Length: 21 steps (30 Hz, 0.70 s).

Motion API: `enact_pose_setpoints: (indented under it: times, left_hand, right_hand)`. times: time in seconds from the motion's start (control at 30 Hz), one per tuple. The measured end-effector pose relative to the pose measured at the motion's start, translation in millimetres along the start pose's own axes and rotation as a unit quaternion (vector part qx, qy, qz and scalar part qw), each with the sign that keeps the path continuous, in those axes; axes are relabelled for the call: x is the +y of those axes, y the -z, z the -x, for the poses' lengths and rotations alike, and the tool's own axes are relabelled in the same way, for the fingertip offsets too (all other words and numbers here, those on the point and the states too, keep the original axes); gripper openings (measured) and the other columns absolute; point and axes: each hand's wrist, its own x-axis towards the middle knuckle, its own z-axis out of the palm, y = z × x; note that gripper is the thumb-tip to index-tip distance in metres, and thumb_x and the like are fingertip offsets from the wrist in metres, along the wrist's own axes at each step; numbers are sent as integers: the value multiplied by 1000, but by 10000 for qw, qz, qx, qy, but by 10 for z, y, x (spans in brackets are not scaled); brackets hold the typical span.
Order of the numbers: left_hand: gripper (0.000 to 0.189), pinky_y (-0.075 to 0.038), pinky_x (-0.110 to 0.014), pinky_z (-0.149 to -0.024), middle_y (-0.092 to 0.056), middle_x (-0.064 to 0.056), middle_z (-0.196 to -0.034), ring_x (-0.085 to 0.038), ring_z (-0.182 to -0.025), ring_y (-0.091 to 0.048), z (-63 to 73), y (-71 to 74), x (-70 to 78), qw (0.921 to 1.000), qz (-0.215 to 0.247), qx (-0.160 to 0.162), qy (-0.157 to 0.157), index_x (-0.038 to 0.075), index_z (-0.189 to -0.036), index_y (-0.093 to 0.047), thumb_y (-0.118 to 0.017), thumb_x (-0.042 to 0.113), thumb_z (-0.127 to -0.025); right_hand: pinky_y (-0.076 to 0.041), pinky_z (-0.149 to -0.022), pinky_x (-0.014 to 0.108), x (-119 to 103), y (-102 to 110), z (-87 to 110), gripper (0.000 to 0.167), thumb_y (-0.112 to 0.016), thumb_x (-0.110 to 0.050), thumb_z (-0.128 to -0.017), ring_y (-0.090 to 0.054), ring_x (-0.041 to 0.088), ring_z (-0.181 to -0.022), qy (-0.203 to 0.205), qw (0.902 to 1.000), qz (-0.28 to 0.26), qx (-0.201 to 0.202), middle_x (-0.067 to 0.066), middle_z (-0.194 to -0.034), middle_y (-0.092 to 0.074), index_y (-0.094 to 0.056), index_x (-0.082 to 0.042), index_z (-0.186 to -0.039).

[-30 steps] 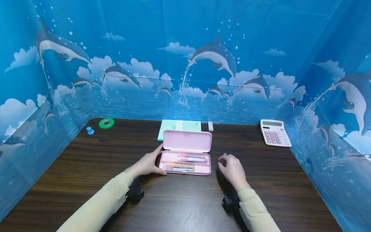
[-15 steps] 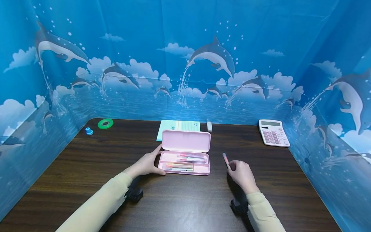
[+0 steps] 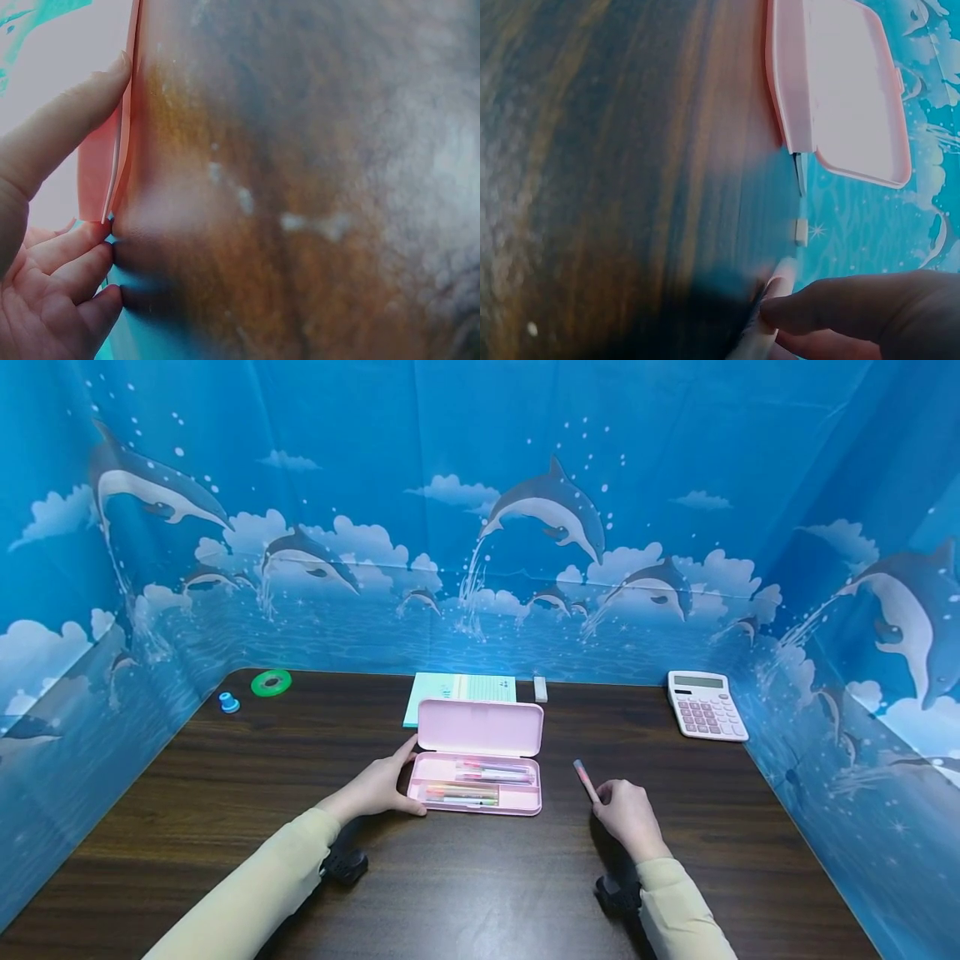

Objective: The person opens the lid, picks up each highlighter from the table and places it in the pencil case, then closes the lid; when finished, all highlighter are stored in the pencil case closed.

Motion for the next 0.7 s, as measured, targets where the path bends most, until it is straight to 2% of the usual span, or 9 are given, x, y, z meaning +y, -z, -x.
enact_pose_setpoints:
  times: [0.17, 0.33, 0.53, 0.7]
  left_hand:
    - [124, -38, -44, -103, -49, -15, -140, -27, -124, -49, -3, -9, -5, 10000, 31, 15, 25, 6, -153, -10, -89, 36, -62]
    - [125, -39, -45, -103, -49, -14, -139, -27, -123, -50, 9, -39, -26, 10000, 14, -2, 8, 5, -152, -10, -89, 38, -62]
    - [124, -38, -45, -103, -50, -15, -139, -27, -123, -50, -4, -20, -23, 10000, 4, 74, 4, 4, -152, -11, -89, 38, -62]
    - [125, -38, -46, -103, -49, -15, -140, -27, -123, -49, -6, -17, -14, 10000, 0, 15, 13, 4, -152, -10, -89, 38, -62]
  right_hand:
    - [-44, -61, 36, -16, 2, 8, 11, -65, -5, -76, -52, 18, -63, 102, 9998, 47, 155, 3, -70, -62, -68, 1, -84]
    - [-44, -63, 35, -93, -12, 29, 11, -66, -5, -78, -52, 17, -65, 140, 9997, -65, 198, 2, -73, -62, -69, -2, -88]
    - [-50, -68, 39, -342, -33, -34, 14, -71, -3, -78, -51, 19, -69, 566, 9978, -137, 326, 5, -78, -62, -70, -4, -92]
    - [-46, -63, 30, -555, -127, -58, 15, -75, -4, -77, -47, 16, -68, 903, 9955, -138, 246, 2, -76, -58, -72, -8, -91]
